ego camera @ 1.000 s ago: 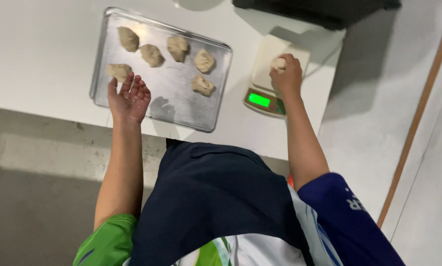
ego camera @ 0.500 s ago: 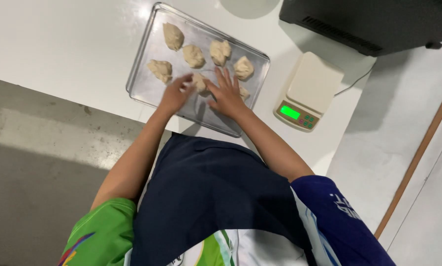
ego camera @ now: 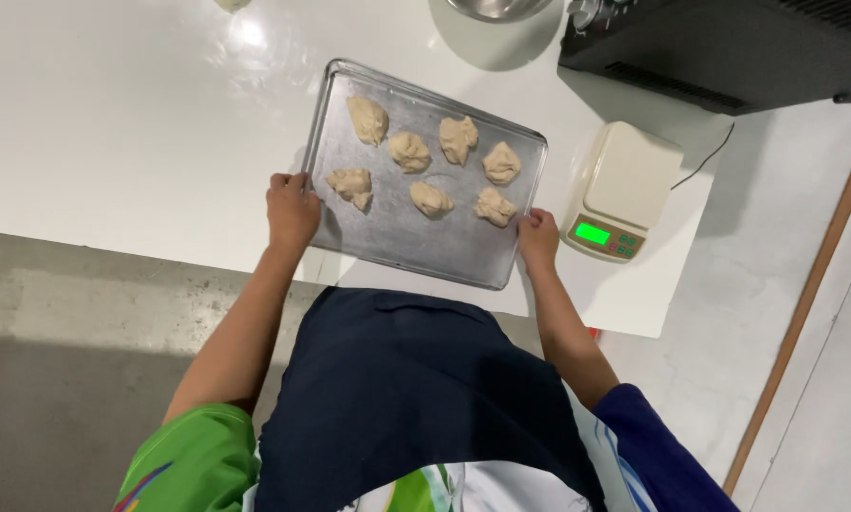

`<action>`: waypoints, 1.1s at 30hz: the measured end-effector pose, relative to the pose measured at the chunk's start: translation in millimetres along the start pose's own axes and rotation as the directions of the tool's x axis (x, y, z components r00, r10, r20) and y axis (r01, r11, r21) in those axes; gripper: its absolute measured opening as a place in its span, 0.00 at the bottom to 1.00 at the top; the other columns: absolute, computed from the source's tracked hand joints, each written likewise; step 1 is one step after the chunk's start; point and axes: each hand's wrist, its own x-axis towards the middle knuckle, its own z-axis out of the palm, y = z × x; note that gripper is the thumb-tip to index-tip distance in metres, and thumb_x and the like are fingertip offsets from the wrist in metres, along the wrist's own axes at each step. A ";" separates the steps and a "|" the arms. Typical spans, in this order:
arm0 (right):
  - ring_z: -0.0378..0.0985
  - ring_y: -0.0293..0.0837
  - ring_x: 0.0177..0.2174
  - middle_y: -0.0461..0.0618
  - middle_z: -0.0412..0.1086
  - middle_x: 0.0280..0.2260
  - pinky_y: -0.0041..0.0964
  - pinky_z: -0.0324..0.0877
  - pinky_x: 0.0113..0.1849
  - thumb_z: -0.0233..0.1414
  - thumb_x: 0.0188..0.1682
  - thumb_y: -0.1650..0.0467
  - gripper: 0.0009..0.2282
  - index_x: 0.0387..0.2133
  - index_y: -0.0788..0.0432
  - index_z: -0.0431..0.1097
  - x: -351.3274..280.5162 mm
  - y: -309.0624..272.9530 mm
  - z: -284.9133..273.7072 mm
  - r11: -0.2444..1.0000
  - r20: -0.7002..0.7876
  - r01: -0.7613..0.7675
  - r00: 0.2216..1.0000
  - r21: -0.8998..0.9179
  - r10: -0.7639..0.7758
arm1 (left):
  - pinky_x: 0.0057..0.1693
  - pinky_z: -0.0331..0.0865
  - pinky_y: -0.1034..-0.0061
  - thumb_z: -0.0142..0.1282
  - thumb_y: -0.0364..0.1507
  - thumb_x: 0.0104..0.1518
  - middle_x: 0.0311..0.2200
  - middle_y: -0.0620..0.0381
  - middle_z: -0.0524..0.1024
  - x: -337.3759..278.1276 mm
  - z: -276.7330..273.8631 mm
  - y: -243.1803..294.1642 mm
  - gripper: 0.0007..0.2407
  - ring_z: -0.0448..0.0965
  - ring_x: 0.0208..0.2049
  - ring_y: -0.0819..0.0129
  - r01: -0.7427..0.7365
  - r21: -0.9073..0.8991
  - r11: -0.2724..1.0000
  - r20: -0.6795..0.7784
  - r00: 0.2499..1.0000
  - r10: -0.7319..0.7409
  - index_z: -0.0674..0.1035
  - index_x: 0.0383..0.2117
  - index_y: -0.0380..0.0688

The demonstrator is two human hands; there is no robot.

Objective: Weighing and portioning dough using a digital scale to ensure consistent pieces.

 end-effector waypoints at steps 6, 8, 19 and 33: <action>0.73 0.43 0.36 0.52 0.71 0.38 0.40 0.70 0.39 0.47 0.58 0.66 0.14 0.47 0.65 0.70 23.5 31.7 -1.6 0.814 0.151 -0.210 0.977 0.541 0.151 | 0.54 0.68 0.51 0.53 0.23 0.51 0.47 0.38 0.72 10.8 38.5 -26.4 0.15 0.73 0.45 0.38 0.118 0.026 0.993 -0.018 0.993 -0.118 0.80 0.46 0.39; 0.76 0.40 0.39 0.50 0.73 0.41 0.37 0.73 0.42 0.43 0.58 0.64 0.15 0.46 0.63 0.68 18.7 2.5 -0.9 0.754 0.190 -0.142 0.981 0.641 0.023 | 0.57 0.69 0.52 0.53 0.24 0.52 0.47 0.40 0.73 9.4 48.5 -37.2 0.14 0.74 0.47 0.40 0.185 0.050 0.981 -0.053 0.982 -0.182 0.80 0.46 0.41; 0.72 0.41 0.34 0.48 0.73 0.34 0.38 0.66 0.39 0.43 0.57 0.67 0.13 0.37 0.66 0.72 -1.9 -51.2 25.8 0.950 -0.269 0.181 0.957 0.253 -0.111 | 0.51 0.70 0.53 0.53 0.38 0.60 0.45 0.32 0.71 15.6 42.7 -34.7 0.15 0.75 0.43 0.39 0.403 -0.217 0.889 -0.091 0.899 -0.429 0.79 0.41 0.37; 0.69 0.38 0.32 0.45 0.70 0.30 0.35 0.67 0.37 0.45 0.57 0.68 0.10 0.33 0.63 0.71 -66.4 -206.8 240.1 0.774 -0.062 0.122 0.992 0.621 -0.106 | 0.54 0.66 0.50 0.48 0.41 0.67 0.35 0.32 0.77 70.5 -113.2 -268.7 0.21 0.74 0.42 0.39 0.400 -0.285 0.871 -0.322 0.816 -0.480 0.81 0.28 0.33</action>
